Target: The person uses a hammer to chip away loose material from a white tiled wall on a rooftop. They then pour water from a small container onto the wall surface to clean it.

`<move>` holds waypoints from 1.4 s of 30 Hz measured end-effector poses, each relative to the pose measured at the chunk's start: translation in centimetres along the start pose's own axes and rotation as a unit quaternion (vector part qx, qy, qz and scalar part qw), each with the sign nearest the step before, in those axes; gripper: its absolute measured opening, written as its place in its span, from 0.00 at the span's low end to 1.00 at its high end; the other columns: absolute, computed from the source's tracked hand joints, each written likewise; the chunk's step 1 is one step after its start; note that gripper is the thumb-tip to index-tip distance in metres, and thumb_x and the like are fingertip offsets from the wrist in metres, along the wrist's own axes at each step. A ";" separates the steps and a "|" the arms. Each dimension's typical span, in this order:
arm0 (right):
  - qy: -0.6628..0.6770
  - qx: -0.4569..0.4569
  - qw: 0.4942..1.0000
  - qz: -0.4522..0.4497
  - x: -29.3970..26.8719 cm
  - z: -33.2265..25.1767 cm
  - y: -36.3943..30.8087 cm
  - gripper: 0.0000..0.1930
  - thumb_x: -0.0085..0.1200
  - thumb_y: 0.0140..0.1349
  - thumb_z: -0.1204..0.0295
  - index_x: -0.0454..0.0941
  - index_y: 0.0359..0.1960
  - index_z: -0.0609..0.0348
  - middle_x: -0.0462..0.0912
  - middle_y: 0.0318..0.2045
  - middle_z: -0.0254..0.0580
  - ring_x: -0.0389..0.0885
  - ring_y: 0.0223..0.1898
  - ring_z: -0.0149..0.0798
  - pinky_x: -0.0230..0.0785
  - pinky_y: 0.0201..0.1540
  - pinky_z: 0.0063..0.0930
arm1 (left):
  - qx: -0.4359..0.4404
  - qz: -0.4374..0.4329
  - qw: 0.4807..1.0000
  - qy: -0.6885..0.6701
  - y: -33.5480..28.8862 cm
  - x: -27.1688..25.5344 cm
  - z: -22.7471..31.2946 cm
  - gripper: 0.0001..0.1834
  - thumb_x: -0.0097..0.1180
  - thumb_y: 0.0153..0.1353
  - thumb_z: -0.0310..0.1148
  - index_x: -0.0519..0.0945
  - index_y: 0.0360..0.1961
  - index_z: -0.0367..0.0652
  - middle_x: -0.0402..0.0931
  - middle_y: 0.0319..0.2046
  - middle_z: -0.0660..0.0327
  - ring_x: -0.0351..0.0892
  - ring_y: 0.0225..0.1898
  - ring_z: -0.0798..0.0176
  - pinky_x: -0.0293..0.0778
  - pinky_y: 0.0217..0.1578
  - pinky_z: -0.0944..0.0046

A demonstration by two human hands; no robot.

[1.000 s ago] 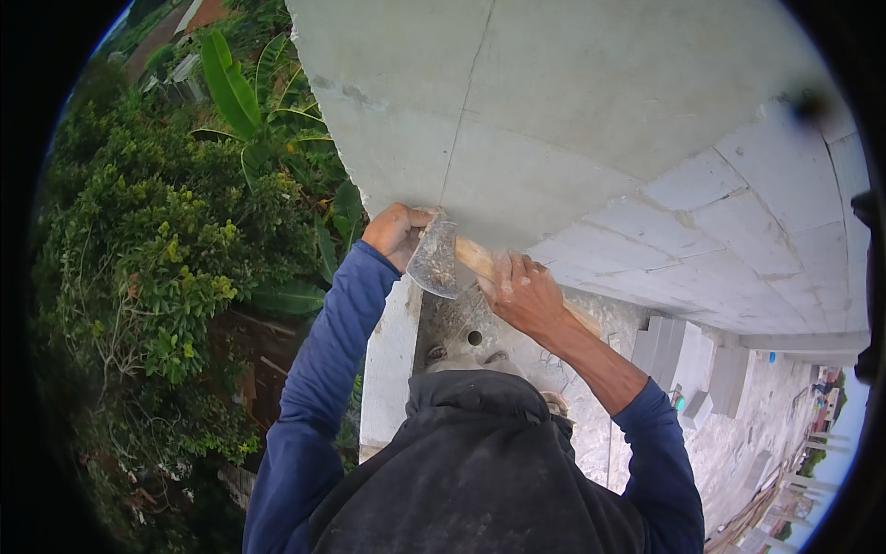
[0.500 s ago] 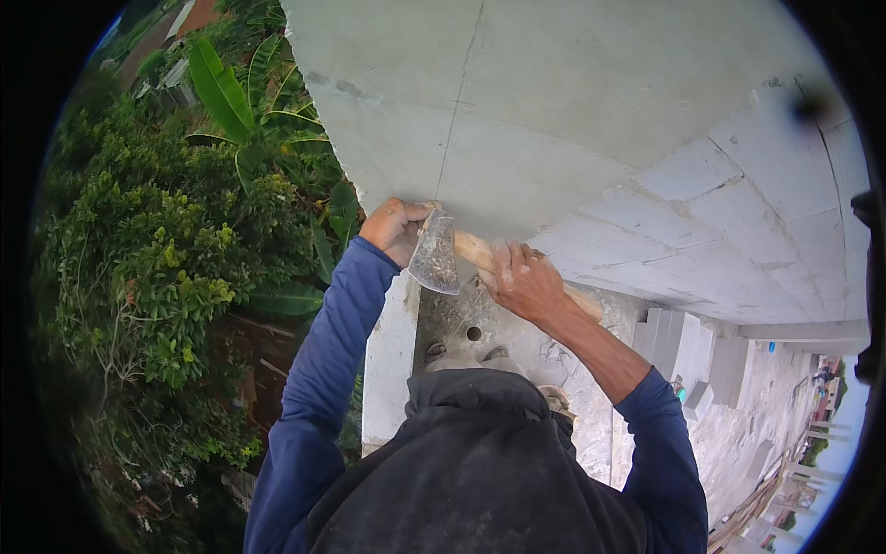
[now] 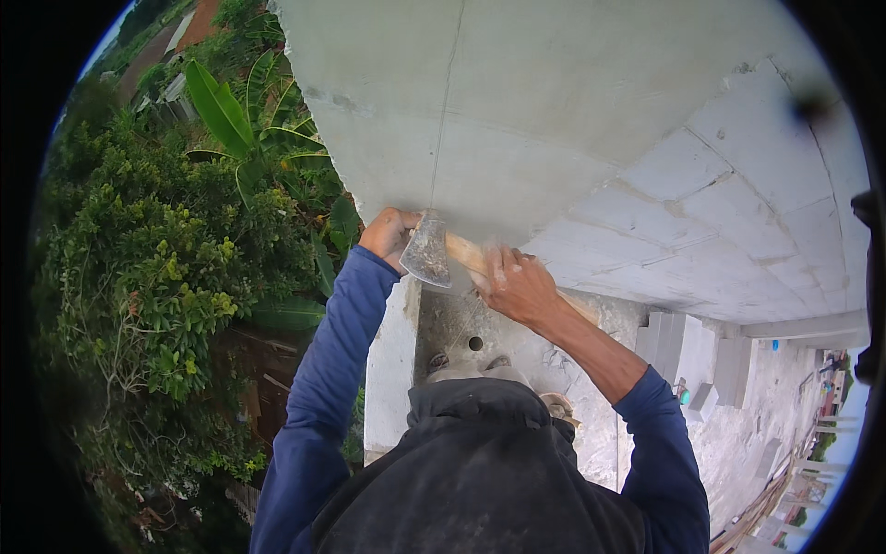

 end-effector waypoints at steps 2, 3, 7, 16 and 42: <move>0.006 -0.021 0.999 0.045 -1.0 -0.5 -0.2 0.28 0.62 0.59 0.60 0.69 0.51 0.72 0.81 0.35 0.60 0.86 0.33 0.57 0.80 0.29 0.46 | -0.001 0.030 1.000 0.003 -0.1 -0.3 0.1 0.11 0.51 0.66 0.23 0.79 0.44 0.24 0.80 0.38 0.50 0.82 0.36 0.57 0.80 0.41 0.54; 0.005 -0.031 0.997 0.068 -1.4 -0.6 -0.3 0.28 0.62 0.59 0.60 0.69 0.50 0.72 0.81 0.34 0.59 0.86 0.32 0.56 0.80 0.29 0.45 | -0.011 0.022 0.999 -0.031 -0.1 0.1 -0.1 0.11 0.49 0.67 0.22 0.77 0.44 0.22 0.79 0.40 0.49 0.82 0.39 0.54 0.81 0.45 0.50; 0.014 -0.014 0.998 0.051 -1.1 -0.1 -0.3 0.26 0.61 0.60 0.60 0.70 0.48 0.71 0.81 0.31 0.58 0.85 0.30 0.56 0.79 0.28 0.45 | -0.002 0.034 0.998 0.049 -0.8 0.4 0.4 0.11 0.51 0.66 0.24 0.78 0.43 0.24 0.80 0.38 0.50 0.82 0.34 0.57 0.80 0.38 0.54; 0.017 -0.027 0.995 0.098 -2.2 -0.9 -1.7 0.26 0.61 0.60 0.58 0.71 0.48 0.69 0.81 0.32 0.61 0.86 0.31 0.57 0.79 0.28 0.47 | 0.000 0.007 1.000 0.010 -0.9 0.7 0.2 0.10 0.54 0.68 0.30 0.80 0.42 0.32 0.79 0.34 0.60 0.80 0.33 0.63 0.78 0.38 0.62; 0.014 -0.027 0.997 0.067 -0.1 1.4 0.3 0.28 0.64 0.56 0.61 0.71 0.51 0.71 0.81 0.39 0.63 0.86 0.34 0.55 0.79 0.29 0.43 | 0.002 -0.013 0.994 -0.107 -0.9 1.4 -0.6 0.11 0.52 0.66 0.23 0.79 0.45 0.25 0.82 0.38 0.54 0.84 0.34 0.61 0.81 0.38 0.61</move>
Point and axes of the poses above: each hand's wrist, its own y-axis towards the middle knuckle, its own x-axis out of the palm, z = x × y, the point moved 10 cm from there along y, towards the middle knuckle
